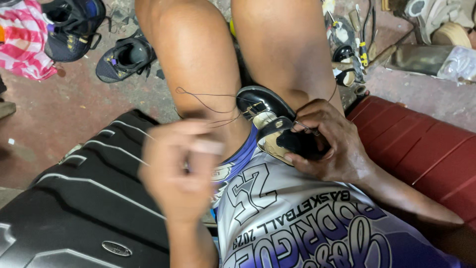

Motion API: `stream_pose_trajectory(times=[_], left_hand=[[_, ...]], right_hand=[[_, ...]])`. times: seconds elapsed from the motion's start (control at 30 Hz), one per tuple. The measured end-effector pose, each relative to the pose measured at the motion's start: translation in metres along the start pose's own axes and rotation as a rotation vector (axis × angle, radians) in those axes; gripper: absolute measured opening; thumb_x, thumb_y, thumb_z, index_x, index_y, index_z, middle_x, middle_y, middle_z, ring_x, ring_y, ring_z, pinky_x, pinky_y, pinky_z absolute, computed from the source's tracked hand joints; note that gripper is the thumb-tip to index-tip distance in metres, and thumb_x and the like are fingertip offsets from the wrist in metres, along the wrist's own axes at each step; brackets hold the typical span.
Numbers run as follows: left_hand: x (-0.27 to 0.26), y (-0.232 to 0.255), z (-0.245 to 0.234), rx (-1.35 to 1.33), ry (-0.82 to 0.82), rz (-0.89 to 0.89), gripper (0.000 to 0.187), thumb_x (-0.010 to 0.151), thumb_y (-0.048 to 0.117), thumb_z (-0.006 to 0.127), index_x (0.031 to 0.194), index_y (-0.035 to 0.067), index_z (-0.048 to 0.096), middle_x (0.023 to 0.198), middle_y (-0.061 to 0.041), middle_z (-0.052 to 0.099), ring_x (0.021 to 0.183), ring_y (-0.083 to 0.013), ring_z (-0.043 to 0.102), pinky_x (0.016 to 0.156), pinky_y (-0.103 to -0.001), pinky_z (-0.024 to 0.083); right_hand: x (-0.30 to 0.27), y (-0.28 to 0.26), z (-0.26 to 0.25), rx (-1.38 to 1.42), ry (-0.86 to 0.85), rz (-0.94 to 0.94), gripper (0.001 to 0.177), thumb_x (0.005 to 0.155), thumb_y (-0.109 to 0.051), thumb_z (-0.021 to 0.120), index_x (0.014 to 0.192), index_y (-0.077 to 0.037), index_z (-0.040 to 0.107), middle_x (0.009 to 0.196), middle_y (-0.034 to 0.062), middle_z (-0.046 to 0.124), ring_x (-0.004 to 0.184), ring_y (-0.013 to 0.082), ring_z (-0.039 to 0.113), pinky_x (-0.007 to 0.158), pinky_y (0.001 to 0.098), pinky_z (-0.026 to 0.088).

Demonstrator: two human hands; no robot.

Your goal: The person sits on the floor and sews a black shoe using a needle and thread. They repeatedly push the needle through the shoe's sole and pull the thread tight to secure the stitching.

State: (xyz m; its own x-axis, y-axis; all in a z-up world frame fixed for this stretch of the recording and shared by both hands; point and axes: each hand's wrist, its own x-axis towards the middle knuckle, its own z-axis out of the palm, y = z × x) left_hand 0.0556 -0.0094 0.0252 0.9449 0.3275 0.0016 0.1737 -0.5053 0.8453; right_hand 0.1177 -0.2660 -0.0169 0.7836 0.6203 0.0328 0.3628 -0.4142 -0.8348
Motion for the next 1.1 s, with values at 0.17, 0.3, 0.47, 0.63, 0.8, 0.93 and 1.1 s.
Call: stream_pose_trajectory(times=[0.17,0.3,0.47,0.63,0.8,0.93,1.1], left_hand=[[0.009,0.014,0.031,-0.052,-0.435,-0.042,0.039,0.084,0.012,0.079,0.122,0.010,0.069,0.104,-0.009,0.071,0.071,-0.0171,0.065,0.069,-0.033,0.055],[0.006,0.010,0.031,-0.092,-0.487,-0.177,0.032,0.086,0.007,0.078,0.117,0.012,0.072,0.094,-0.008,0.071,0.073,-0.0206,0.068,0.063,-0.033,0.055],[0.008,0.008,0.028,-0.154,-0.480,0.156,0.033,0.087,0.005,0.076,0.119,0.009,0.070,0.108,-0.010,0.070,0.096,-0.0307,0.069,0.085,-0.039,0.055],[0.009,0.008,0.031,-0.109,-0.512,0.161,0.032,0.085,0.012,0.083,0.115,0.008,0.072,0.103,-0.010,0.069,0.092,-0.0316,0.069,0.082,-0.039,0.055],[0.007,0.007,0.035,-0.099,-0.498,0.159,0.031,0.085,0.013,0.082,0.114,0.008,0.072,0.104,-0.010,0.069,0.093,-0.0318,0.069,0.082,-0.039,0.056],[0.007,0.009,0.040,-0.145,-0.516,0.090,0.030,0.086,0.012,0.081,0.114,0.008,0.071,0.105,-0.010,0.070,0.090,-0.0262,0.071,0.077,-0.036,0.058],[0.009,0.013,0.036,-0.082,-0.651,-0.207,0.036,0.078,0.012,0.086,0.111,0.007,0.072,0.080,-0.010,0.062,0.067,-0.0208,0.063,0.049,-0.033,0.051]], right_hand=[[-0.001,-0.003,-0.001,-0.003,-0.014,0.049,0.058,0.070,-0.024,0.094,0.111,-0.004,0.057,0.103,0.0123,0.064,0.099,0.0271,0.066,0.082,0.0378,0.055],[-0.004,-0.002,-0.002,0.029,-0.015,0.076,0.064,0.070,-0.030,0.095,0.114,-0.004,0.056,0.108,0.0121,0.063,0.102,0.0257,0.067,0.084,0.0352,0.057],[-0.004,0.000,-0.001,0.055,-0.048,0.088,0.065,0.071,-0.033,0.095,0.115,-0.005,0.056,0.111,0.0103,0.061,0.101,0.0227,0.067,0.079,0.0322,0.057],[-0.006,0.000,-0.002,0.095,-0.114,0.229,0.062,0.067,-0.033,0.095,0.111,-0.006,0.061,0.108,0.0097,0.061,0.074,0.0154,0.060,0.056,0.0279,0.050],[-0.007,0.001,-0.001,0.087,-0.076,0.145,0.060,0.071,-0.033,0.094,0.114,-0.008,0.060,0.109,0.0064,0.060,0.080,0.0132,0.060,0.060,0.0261,0.050],[-0.007,0.001,-0.001,0.119,-0.113,0.220,0.059,0.070,-0.033,0.094,0.113,-0.007,0.061,0.107,0.0067,0.060,0.074,0.0114,0.058,0.054,0.0244,0.049],[-0.006,0.001,-0.002,0.126,-0.114,0.216,0.058,0.071,-0.032,0.093,0.113,-0.007,0.062,0.107,0.0063,0.061,0.074,0.0114,0.059,0.054,0.0251,0.049]])
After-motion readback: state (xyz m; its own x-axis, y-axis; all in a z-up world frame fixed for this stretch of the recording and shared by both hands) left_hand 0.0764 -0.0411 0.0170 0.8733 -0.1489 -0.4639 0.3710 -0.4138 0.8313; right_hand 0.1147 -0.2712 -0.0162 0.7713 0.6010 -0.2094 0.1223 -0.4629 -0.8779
